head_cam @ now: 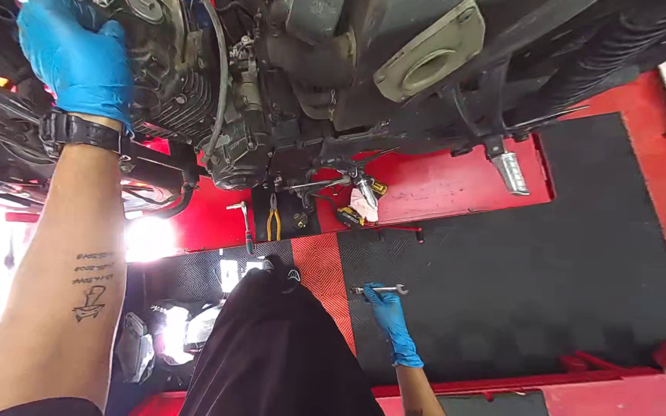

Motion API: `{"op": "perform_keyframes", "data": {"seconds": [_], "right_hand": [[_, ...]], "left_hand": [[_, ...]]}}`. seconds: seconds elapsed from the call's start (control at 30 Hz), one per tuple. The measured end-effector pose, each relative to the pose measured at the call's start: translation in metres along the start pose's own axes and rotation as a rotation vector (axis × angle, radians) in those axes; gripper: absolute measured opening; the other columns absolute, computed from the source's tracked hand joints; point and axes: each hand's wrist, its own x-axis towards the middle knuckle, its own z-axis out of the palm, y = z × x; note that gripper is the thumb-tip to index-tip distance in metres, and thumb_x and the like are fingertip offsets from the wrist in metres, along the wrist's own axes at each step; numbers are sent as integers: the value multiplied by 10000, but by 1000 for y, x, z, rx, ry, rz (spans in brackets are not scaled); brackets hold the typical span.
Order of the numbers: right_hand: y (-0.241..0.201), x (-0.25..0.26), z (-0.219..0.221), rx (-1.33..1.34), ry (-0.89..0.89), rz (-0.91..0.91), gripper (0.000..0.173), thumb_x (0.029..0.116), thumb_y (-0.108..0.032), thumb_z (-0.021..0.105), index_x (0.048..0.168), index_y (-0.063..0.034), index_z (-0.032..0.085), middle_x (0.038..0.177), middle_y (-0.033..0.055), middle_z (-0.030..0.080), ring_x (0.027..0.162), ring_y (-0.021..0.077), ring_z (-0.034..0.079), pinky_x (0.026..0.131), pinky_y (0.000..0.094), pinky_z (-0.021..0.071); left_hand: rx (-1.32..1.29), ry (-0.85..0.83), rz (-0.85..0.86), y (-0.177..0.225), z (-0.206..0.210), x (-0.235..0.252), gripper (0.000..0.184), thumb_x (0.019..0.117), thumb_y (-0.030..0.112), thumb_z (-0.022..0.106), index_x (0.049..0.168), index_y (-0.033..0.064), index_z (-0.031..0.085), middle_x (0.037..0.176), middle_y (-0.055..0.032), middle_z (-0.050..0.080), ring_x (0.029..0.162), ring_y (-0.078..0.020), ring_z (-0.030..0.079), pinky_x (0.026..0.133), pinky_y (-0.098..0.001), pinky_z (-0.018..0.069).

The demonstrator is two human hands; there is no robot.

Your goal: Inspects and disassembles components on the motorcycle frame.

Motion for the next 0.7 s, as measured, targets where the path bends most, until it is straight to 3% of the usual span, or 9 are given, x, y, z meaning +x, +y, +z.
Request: {"op": "perform_keyframes", "data": {"seconds": [0.03, 0.1, 0.17, 0.27, 0.43, 0.53, 0.7], "right_hand": [[8, 7, 1, -128, -40, 0, 137, 1005, -83, 631, 1040, 10, 726, 914, 59, 743, 834, 87, 705, 824, 297, 599], [17, 23, 5, -394, -153, 4, 222, 1024, -165, 619, 1096, 14, 730, 1012, 158, 739, 974, 239, 704, 936, 463, 548], [9, 42, 15, -571, -255, 73, 314, 1045, -249, 587, 1149, 34, 675, 1018, 233, 699, 988, 371, 680, 924, 585, 515], [-6, 84, 39, -586, -344, 158, 351, 1069, -286, 540, 1180, 32, 635, 994, 226, 661, 921, 357, 650, 867, 567, 509], [12, 175, 89, -462, -347, 264, 316, 1052, -259, 552, 1149, 26, 651, 998, 200, 656, 874, 295, 639, 811, 506, 528], [31, 231, 118, -541, -326, 274, 310, 1019, -245, 584, 1123, 32, 676, 1044, 242, 681, 954, 364, 666, 858, 571, 530], [23, 280, 135, -769, -387, 159, 345, 1032, -280, 575, 1119, 25, 710, 1133, 274, 698, 1103, 427, 661, 959, 632, 501]], "left_hand": [[-80, -15, 6, -5, 1, 1, 428, 920, 370, 606, 1241, 103, 698, 1322, -165, 658, 1283, -297, 593, 1099, -533, 426], [-209, -32, 17, -15, 4, 3, 403, 900, 323, 651, 1237, 111, 710, 1278, -115, 682, 1209, -207, 629, 1063, -449, 472], [-251, -26, 11, -19, 7, 7, 395, 888, 322, 674, 1207, 95, 712, 1230, -101, 694, 1152, -172, 642, 1026, -412, 490], [-172, -40, -13, -16, 7, 8, 439, 911, 364, 629, 1244, 83, 687, 1289, -152, 667, 1229, -258, 615, 1060, -502, 457], [-104, -31, -16, -15, 10, 2, 473, 953, 416, 557, 1271, 85, 670, 1295, -166, 662, 1242, -286, 605, 1064, -539, 437], [-115, 0, -32, -9, 6, -2, 457, 961, 401, 572, 1260, 70, 670, 1255, -184, 674, 1203, -323, 626, 1025, -583, 459], [-147, 140, -202, 9, 14, -18, 359, 964, 374, 607, 1177, 108, 721, 1161, -120, 712, 1110, -259, 665, 966, -526, 509]]}}
